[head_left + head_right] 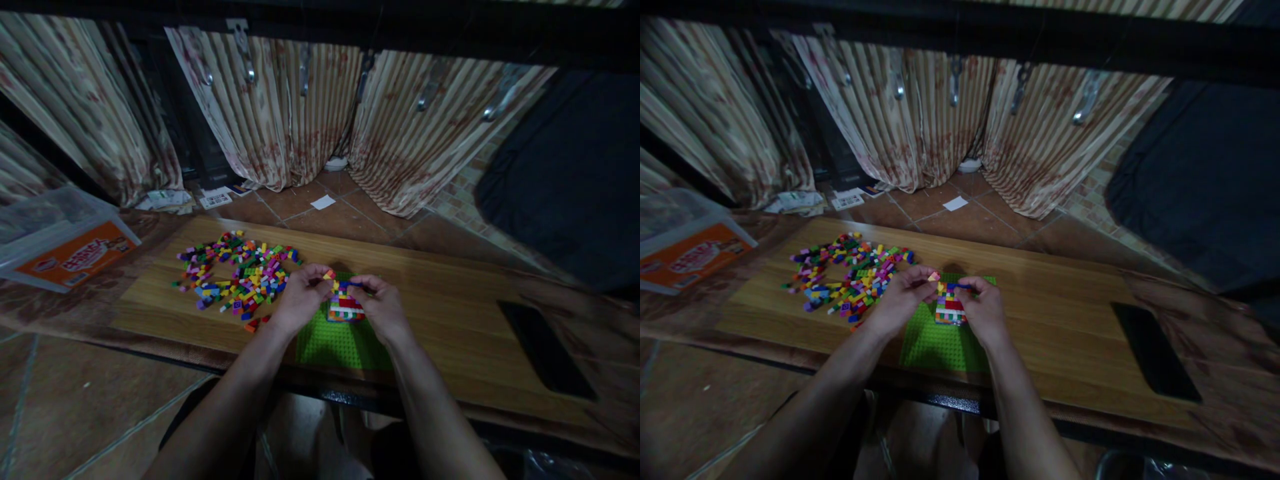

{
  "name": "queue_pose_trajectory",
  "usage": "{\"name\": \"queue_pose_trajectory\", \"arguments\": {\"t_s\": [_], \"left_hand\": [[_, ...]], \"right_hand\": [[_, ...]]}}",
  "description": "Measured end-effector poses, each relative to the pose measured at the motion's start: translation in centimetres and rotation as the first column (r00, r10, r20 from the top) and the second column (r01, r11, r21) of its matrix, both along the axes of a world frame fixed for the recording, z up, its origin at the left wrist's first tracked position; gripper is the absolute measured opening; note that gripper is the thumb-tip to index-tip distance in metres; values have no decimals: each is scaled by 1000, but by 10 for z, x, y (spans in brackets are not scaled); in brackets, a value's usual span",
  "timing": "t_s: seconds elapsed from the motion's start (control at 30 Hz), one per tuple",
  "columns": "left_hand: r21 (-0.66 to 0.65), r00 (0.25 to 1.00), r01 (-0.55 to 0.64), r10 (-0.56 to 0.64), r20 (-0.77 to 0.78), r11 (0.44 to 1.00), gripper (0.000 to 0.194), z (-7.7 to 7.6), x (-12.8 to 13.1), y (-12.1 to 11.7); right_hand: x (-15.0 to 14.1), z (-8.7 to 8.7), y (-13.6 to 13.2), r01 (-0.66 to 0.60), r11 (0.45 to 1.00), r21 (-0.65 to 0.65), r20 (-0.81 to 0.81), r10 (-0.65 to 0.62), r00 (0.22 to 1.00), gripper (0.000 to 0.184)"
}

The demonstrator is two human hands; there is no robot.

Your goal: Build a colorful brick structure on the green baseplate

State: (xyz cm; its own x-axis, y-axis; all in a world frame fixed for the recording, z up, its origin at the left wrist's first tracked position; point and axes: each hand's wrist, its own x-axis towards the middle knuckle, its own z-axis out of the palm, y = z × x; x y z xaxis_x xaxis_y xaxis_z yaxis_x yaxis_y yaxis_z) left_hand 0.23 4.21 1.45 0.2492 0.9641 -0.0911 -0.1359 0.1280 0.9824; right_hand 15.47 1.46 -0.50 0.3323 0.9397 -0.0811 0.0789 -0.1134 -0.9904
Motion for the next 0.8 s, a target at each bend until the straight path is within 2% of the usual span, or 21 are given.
{"name": "queue_pose_trajectory", "arguments": {"t_s": [0.2, 0.3, 0.43, 0.53, 0.67, 0.8], "left_hand": [[-6, 1000, 11, -11, 6, 1000, 15, -3, 0, -1], [22, 999, 43, -42, -5, 999, 19, -4, 0, -1], [105, 994, 84, -75, -84, 991, 23, -4, 1, -1], [144, 985, 108, -86, -148, 984, 28, -4, 2, -2], [168, 989, 119, -103, -103, 979, 20, -3, 3, -2], [165, 989, 139, -130, -64, 976, 13, 1, 5, -4]], "right_hand": [[1, -3, -2, -12, 1000, 14, -58, 13, 998, 28], [3, -2, -2, -2, 997, 72, -32, 4, 999, 26], [2, 5, -2, -19, 980, 196, 36, 13, 999, 22], [1, 10, -4, -87, 972, 218, 143, 56, 988, 20], [2, 15, -6, -187, 952, 243, 311, 106, 945, 18], [2, 17, -9, -217, 928, 302, 344, 106, 933, 19]]}}
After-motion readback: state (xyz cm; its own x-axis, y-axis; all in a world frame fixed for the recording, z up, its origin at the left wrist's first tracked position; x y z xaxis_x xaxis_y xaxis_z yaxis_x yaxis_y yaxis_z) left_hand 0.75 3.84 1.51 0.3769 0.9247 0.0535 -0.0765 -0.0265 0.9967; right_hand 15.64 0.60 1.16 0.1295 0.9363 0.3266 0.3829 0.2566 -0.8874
